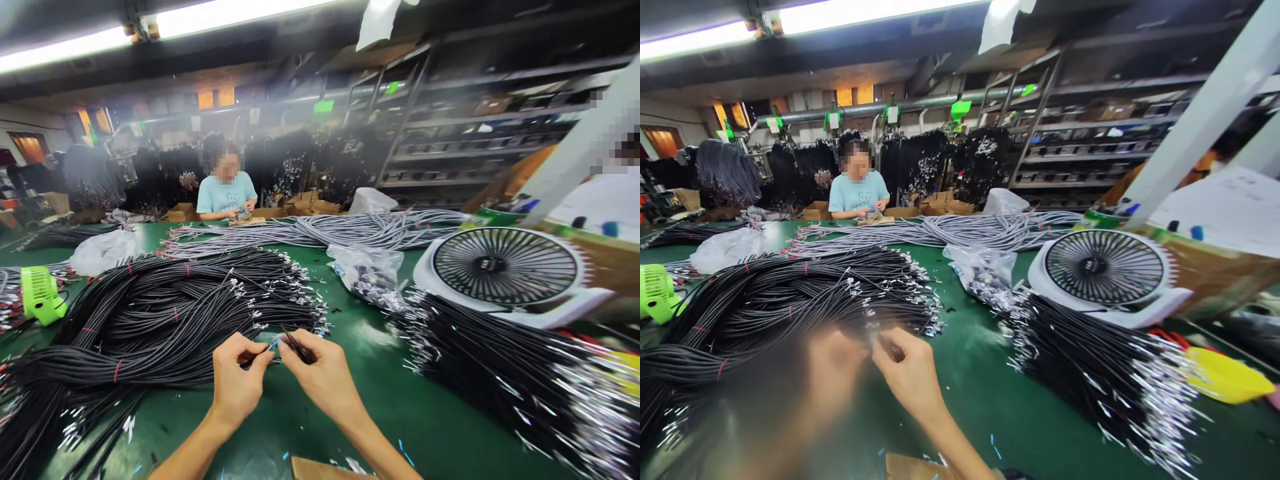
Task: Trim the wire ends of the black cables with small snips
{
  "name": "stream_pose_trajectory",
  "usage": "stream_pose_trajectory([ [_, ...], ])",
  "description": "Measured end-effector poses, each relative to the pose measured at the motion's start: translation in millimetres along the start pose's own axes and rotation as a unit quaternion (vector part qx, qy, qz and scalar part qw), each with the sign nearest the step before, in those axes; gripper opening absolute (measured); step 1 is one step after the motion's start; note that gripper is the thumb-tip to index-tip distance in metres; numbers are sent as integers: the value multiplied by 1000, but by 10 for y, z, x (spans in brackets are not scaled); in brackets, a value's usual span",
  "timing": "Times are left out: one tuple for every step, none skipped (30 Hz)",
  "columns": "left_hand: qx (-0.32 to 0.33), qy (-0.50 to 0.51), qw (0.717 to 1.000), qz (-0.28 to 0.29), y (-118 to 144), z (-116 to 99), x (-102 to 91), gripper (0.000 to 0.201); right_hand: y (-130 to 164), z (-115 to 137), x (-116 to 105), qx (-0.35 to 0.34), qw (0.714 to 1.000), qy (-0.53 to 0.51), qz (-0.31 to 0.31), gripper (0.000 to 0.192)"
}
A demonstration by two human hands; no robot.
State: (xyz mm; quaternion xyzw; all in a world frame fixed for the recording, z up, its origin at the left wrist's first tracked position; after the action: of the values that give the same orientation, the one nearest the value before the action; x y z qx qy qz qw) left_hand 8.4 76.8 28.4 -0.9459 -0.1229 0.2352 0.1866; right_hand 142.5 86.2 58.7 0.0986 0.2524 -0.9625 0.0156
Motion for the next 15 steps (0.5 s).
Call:
stream_pose_trajectory([
  [11,-13,1000,-12,7,-9,-13,15,-1,-7,3,4,1000,1,1,28],
  [25,-29,999,-28,18,-25,-33,15,-3,-13,7,7,1000,2,4,28],
  [43,-49,997,-44,32,-48,-54,15,-5,-17,12,10,1000,2,6,30],
  [62,-70,994,-58,49,-74,-72,16,-7,-22,16,12,1000,2,9,31],
  [82,-89,990,-67,66,-102,-79,16,-9,-26,21,13,1000,2,10,32],
  [100,-103,987,-69,79,-127,-77,18,-12,-30,22,13,1000,1,10,31],
  [114,-115,985,-65,87,-147,-66,19,-15,-34,20,12,1000,2,8,30],
  [126,-122,983,-56,89,-163,-49,20,-18,-36,14,11,1000,3,4,29],
  [132,-128,982,-44,82,-177,-32,21,-22,-35,4,8,1000,4,-2,27],
  [135,-130,982,-28,69,-189,-14,20,-26,-31,-8,5,1000,6,-8,26],
  [135,-130,982,-4,49,-203,9,17,-31,-25,-22,0,1000,7,-16,25],
  [130,-126,983,25,26,-214,32,15,-34,-15,-36,-4,1000,7,-23,24],
  [116,-116,985,57,-1,-217,53,14,-35,-4,-48,-9,999,6,-30,23],
  [88,-98,987,95,-29,-200,76,14,-35,7,-57,-14,999,3,-36,21],
  [47,-73,987,133,-54,-166,97,16,-32,18,-62,-17,999,-2,-40,20],
])
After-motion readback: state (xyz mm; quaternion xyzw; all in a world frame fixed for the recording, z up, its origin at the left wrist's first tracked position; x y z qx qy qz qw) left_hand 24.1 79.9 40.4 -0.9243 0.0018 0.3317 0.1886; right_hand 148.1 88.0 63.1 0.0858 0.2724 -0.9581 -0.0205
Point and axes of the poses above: each hand's wrist, its own y-axis away from the middle knuckle, its own x-axis out of the palm, z = x × y, the point moved 8 cm from there along -y, towards the middle knuckle, and after that the axes turned 15 degrees about -y, right-handed, at the moved point
